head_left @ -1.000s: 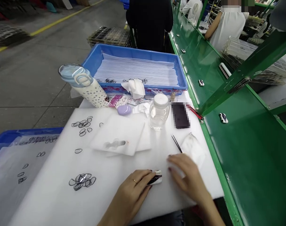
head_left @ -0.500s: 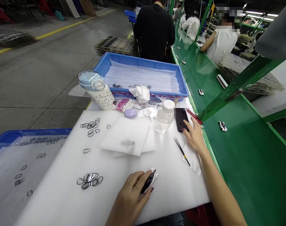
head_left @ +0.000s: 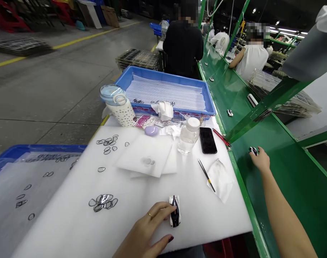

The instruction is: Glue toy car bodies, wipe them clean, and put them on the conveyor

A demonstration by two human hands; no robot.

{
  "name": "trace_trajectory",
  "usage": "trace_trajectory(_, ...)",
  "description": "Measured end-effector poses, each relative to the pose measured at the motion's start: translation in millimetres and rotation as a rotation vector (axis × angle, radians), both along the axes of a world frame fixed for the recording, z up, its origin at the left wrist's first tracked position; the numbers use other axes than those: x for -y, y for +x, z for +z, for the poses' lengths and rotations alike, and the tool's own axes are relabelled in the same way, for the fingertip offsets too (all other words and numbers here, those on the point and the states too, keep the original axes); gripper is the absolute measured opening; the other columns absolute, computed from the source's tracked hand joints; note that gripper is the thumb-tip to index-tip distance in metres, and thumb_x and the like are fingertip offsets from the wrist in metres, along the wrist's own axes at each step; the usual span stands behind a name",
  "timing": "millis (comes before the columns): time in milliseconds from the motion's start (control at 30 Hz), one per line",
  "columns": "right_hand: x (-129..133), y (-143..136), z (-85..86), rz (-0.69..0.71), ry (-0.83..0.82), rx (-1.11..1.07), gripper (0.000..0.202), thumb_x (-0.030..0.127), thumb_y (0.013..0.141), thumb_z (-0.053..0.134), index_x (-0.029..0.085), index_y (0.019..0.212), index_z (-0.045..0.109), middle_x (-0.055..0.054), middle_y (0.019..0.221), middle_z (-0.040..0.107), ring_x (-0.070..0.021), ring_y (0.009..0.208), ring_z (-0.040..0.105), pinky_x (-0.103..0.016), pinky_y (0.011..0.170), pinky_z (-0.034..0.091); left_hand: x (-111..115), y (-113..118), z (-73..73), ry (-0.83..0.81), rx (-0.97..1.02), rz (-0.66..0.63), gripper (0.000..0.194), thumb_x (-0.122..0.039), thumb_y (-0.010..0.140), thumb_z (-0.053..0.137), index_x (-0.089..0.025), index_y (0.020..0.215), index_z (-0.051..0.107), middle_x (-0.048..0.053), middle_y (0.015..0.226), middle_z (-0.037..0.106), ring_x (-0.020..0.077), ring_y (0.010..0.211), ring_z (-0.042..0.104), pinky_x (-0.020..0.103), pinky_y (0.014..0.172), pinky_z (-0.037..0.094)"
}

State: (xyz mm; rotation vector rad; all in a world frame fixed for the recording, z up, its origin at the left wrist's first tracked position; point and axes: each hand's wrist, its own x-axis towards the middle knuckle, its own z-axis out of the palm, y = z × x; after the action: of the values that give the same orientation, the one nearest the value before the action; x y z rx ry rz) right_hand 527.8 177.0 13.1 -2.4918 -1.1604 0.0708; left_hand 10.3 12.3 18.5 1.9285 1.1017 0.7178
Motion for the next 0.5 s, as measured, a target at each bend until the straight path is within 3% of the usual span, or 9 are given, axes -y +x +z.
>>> trace_trajectory(233,-3,17,-20.2,-0.086,-0.023,0.025,0.065,0.032,0.075,0.058,0.012,0.136,0.055,-0.025,0.116,0.064,-0.0452,0.113,0.059,-0.061,0.091,0.048,10,11,-7.5,0.157,-0.074,0.063,0.056,-0.007,0.080,0.058,-0.034,0.130,0.056,0.003,0.125,0.063,0.0167,0.103,0.070,0.023,0.088,0.059)
trace_trajectory(367,-1,24,-16.9,-0.117,0.002,-0.013,0.061,0.032,0.071,0.060,0.014,0.129,0.060,-0.023,0.103,0.068,-0.0451,0.103,0.063,-0.062,0.085,0.051,6,9,-8.7,0.181,-0.158,0.050,0.057,-0.009,0.081,0.061,-0.034,0.132,0.055,0.004,0.129,0.061,0.0202,0.109,0.068,0.029,0.090,0.060)
trace_trajectory(500,14,-2,-7.5,-0.041,0.109,-0.039,0.065,0.038,0.072,0.059,0.015,0.134,0.055,-0.021,0.106,0.070,-0.0406,0.100,0.065,-0.060,0.090,0.050,-4,5,-10.0,0.225,-0.240,0.016,0.071,-0.008,0.076,0.067,-0.034,0.141,0.050,0.007,0.143,0.054,0.0272,0.121,0.061,0.041,0.097,0.058)
